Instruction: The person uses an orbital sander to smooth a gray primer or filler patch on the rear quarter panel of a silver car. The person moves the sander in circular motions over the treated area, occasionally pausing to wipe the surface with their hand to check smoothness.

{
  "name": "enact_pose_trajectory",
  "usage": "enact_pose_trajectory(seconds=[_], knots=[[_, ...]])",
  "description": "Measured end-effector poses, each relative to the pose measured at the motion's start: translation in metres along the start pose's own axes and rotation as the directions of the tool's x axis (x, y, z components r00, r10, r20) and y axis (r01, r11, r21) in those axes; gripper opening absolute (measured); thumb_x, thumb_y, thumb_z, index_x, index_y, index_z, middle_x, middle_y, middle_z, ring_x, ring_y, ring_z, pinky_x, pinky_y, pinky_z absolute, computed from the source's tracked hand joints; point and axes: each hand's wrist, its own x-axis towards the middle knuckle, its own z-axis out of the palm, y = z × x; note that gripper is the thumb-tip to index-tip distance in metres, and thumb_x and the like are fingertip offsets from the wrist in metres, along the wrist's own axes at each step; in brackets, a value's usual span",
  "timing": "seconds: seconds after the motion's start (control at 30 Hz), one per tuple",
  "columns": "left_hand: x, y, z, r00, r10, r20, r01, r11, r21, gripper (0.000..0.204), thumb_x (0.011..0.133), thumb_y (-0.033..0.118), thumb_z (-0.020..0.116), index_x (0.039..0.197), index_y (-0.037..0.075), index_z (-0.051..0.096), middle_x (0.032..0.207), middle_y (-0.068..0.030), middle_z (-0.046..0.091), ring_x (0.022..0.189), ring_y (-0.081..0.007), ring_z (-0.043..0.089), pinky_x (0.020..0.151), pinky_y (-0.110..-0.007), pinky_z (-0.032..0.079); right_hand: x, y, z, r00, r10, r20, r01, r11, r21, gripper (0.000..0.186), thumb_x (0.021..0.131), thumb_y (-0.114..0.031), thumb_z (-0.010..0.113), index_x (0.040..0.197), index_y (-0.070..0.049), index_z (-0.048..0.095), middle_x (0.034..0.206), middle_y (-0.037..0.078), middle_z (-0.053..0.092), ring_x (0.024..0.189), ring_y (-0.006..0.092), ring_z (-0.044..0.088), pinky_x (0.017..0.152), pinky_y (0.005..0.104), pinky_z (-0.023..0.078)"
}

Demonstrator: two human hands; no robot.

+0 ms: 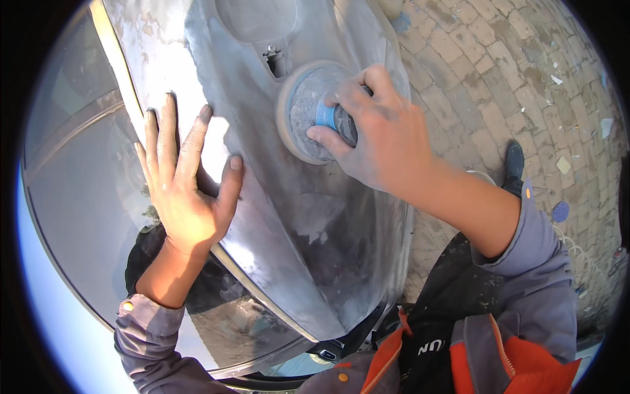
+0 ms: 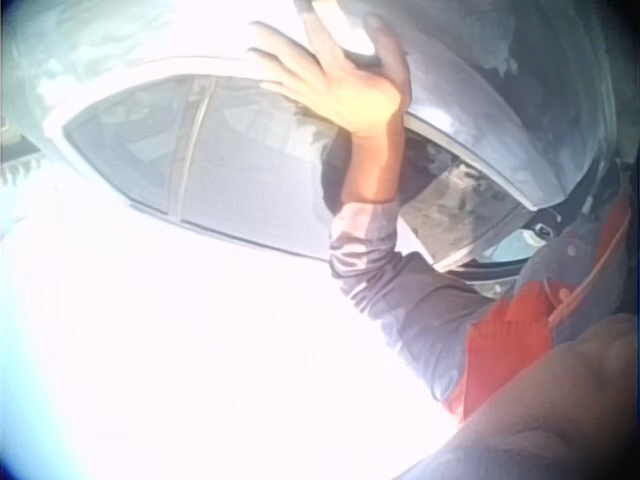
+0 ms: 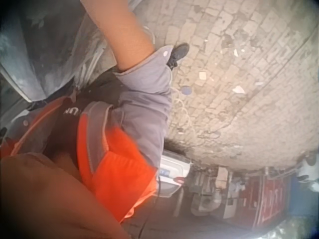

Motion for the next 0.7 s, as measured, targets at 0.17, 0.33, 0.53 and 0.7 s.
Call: enact_pose_trajectory(seconds=[0.17,0.33,0.53,0.7], knots=[[0.000,0.000,0.001,1.000,-0.010,-0.001,0.010,1.000,-0.004,0.072,0.088,0.026,0.083,0.157,0.015,0.066,0.177,-0.0260,0.041,0.163,-0.0579,0.032,0.128,-0.077,0.023,-0.039,-0.024,0.003,0.997,0.044,0.068,-0.053,0.988,0.148,0.041,0.080,-0.032,0.097,0.109,-0.014,0.075,0.112,0.008,0.060,0.089,0.0275,0.073,0.064,0.0402,0.061],[0.000,-0.001,0.002,1.000,0.012,-0.020,-0.012,1.000,-0.024,0.072,0.088,0.025,0.084,0.157,0.017,0.066,0.177,-0.0258,0.041,0.164,-0.0562,0.032,0.129,-0.075,0.022,-0.113,-0.032,0.004,0.989,0.068,0.133,-0.091,0.980,0.177,0.040,0.079,-0.032,0.098,0.107,-0.014,0.076,0.113,0.007,0.061,0.089,0.0261,0.073,0.062,0.0403,0.060],[-0.001,-0.001,0.003,1.000,0.012,-0.018,-0.012,1.000,-0.006,0.072,0.089,0.027,0.083,0.158,0.017,0.066,0.177,-0.0257,0.042,0.163,-0.0563,0.033,0.130,-0.072,0.023,-0.115,0.020,0.016,0.872,0.488,0.044,-0.490,0.869,0.065,0.041,0.080,-0.033,0.099,0.106,-0.012,0.076,0.112,0.007,0.062,0.088,0.0280,0.073,0.063,0.0405,0.060],[-0.001,-0.001,0.003,0.999,0.013,-0.030,-0.014,1.000,-0.010,0.071,0.089,0.027,0.083,0.157,0.017,0.067,0.176,-0.0250,0.043,0.163,-0.0556,0.034,0.131,-0.071,0.024,-0.138,-0.033,0.009,0.978,0.188,0.095,-0.203,0.959,0.197,0.037,0.078,-0.031,0.098,0.103,-0.015,0.076,0.111,0.007,0.063,0.089,0.0253,0.073,0.065,0.0376,0.060]])
